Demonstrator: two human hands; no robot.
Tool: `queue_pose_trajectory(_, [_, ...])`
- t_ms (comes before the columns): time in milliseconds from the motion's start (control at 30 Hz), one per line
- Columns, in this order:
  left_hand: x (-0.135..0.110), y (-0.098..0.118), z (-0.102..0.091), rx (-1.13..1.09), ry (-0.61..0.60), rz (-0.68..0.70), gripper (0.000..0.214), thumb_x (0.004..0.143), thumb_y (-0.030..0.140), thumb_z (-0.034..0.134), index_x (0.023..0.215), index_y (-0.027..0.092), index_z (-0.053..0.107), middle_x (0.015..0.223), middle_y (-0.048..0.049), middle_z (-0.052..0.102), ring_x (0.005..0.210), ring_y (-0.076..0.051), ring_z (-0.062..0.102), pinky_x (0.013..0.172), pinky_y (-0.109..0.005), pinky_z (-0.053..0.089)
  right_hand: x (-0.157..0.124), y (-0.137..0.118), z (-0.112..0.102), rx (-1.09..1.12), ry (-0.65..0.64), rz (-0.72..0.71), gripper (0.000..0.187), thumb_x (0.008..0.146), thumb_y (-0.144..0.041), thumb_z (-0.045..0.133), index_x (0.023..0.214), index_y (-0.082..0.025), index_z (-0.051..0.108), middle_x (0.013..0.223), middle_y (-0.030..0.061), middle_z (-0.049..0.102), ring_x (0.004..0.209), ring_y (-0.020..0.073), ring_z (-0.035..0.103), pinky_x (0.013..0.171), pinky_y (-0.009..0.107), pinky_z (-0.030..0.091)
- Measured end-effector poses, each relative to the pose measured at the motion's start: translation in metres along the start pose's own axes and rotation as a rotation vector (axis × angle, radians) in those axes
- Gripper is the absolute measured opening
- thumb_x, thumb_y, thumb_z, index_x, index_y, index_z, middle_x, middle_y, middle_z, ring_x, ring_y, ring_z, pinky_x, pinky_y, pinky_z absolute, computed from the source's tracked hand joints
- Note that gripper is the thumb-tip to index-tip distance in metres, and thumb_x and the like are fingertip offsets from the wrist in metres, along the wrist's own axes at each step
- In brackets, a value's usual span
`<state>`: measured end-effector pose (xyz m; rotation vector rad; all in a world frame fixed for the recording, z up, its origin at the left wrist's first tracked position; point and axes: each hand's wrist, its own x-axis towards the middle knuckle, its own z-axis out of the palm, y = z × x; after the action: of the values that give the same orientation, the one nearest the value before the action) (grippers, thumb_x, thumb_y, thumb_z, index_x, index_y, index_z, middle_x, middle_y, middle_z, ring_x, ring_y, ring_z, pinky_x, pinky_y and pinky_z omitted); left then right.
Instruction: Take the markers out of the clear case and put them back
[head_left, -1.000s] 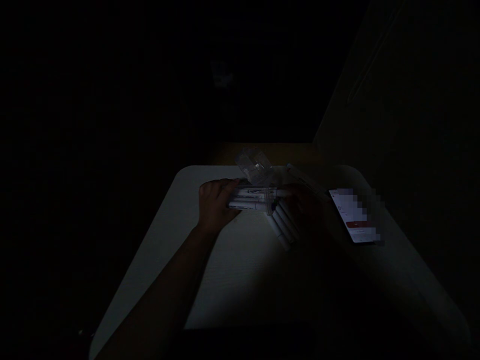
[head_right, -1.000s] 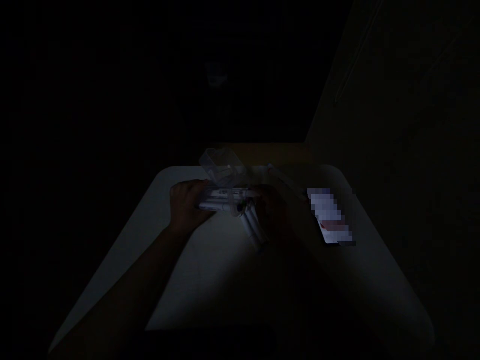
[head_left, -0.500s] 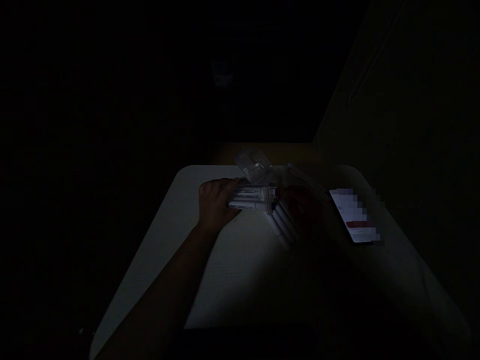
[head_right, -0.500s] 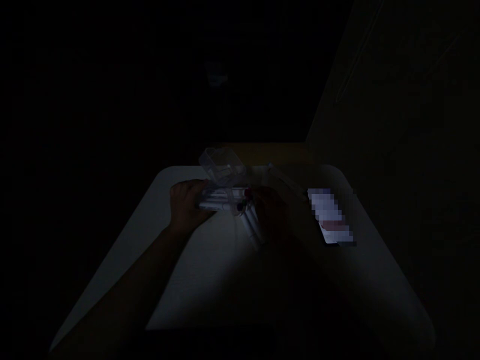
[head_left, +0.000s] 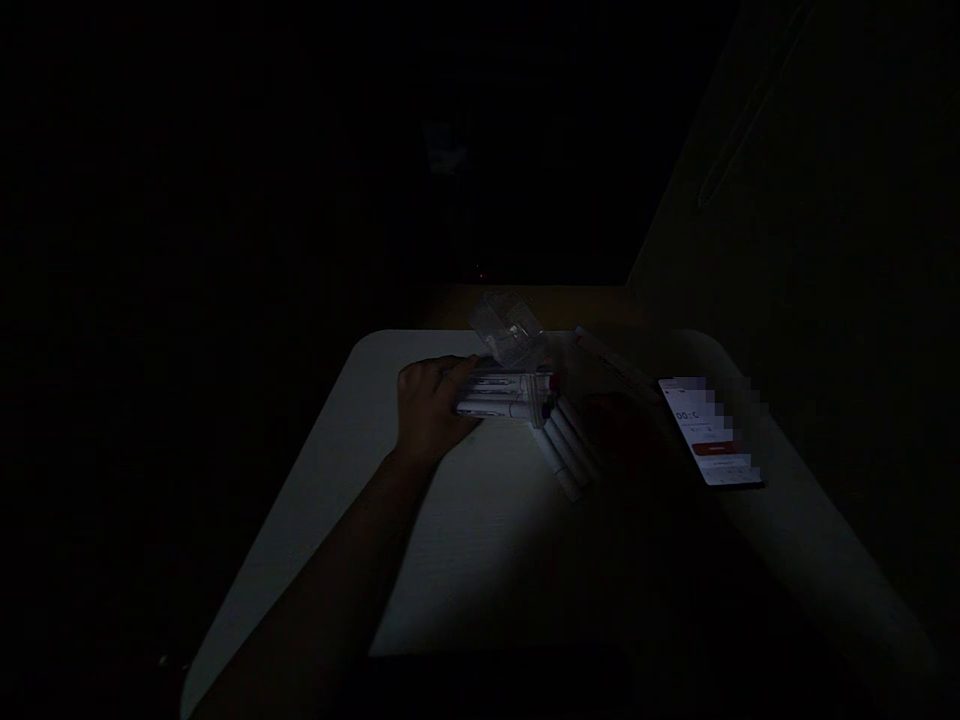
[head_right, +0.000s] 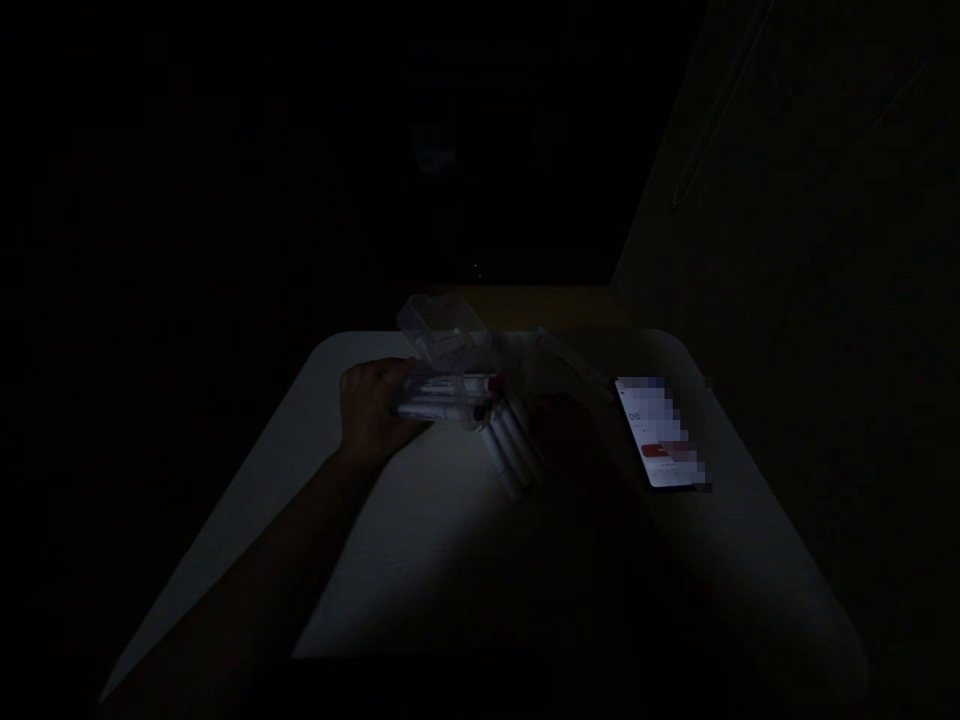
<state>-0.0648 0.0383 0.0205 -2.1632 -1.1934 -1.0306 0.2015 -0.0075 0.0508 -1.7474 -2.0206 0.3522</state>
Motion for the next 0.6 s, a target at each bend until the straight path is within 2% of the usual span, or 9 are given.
queue_pose_trajectory(200, [0.0003,-0.0002,-0.0002,-0.01,-0.007,-0.004,0.061,0.071,0.051,0.057,0.123,0.021,0.047,0.106,-0.009,0.058,0.095,-0.024,0.049,0.082,-0.037,0.032,-0.0007,-0.0056,0.0039,-0.067,-0.07,0.063,0.023,0.084,-0.023,0.05,0.101,-0.016,0.064,0.102,0.01,0.065,0.094,0.0175,0.06,0.082,0.03,0.046])
queue_pose_trajectory(300, [-0.0005,-0.0009,0.0005,-0.005,-0.017,-0.014,0.063,0.07,0.053,0.058,0.123,0.022,0.047,0.107,-0.009,0.058,0.095,-0.024,0.049,0.082,-0.037,0.032,0.0001,-0.0029,0.0044,-0.098,-0.084,0.089,0.024,0.086,-0.028,0.051,0.104,-0.014,0.06,0.104,0.0083,0.062,0.094,0.0154,0.059,0.084,0.033,0.047])
queue_pose_trajectory(433, [-0.001,-0.0008,0.0009,0.001,-0.051,-0.032,0.064,0.069,0.054,0.058,0.124,0.023,0.046,0.108,-0.0091,0.058,0.097,-0.025,0.049,0.083,-0.038,0.032,-0.0018,-0.0002,0.0027,-0.132,-0.062,0.104,0.032,0.087,-0.036,0.05,0.111,-0.014,0.054,0.111,0.0069,0.057,0.097,0.0148,0.057,0.084,0.036,0.049])
queue_pose_trajectory(600, [-0.0015,-0.0002,0.0014,-0.001,-0.06,-0.044,0.064,0.069,0.052,0.059,0.124,0.023,0.045,0.108,-0.0087,0.057,0.097,-0.025,0.048,0.084,-0.038,0.031,-0.0024,0.0013,-0.0038,-0.169,0.018,0.101,0.033,0.088,-0.035,0.049,0.114,-0.015,0.053,0.113,0.0074,0.056,0.097,0.0151,0.057,0.084,0.036,0.05])
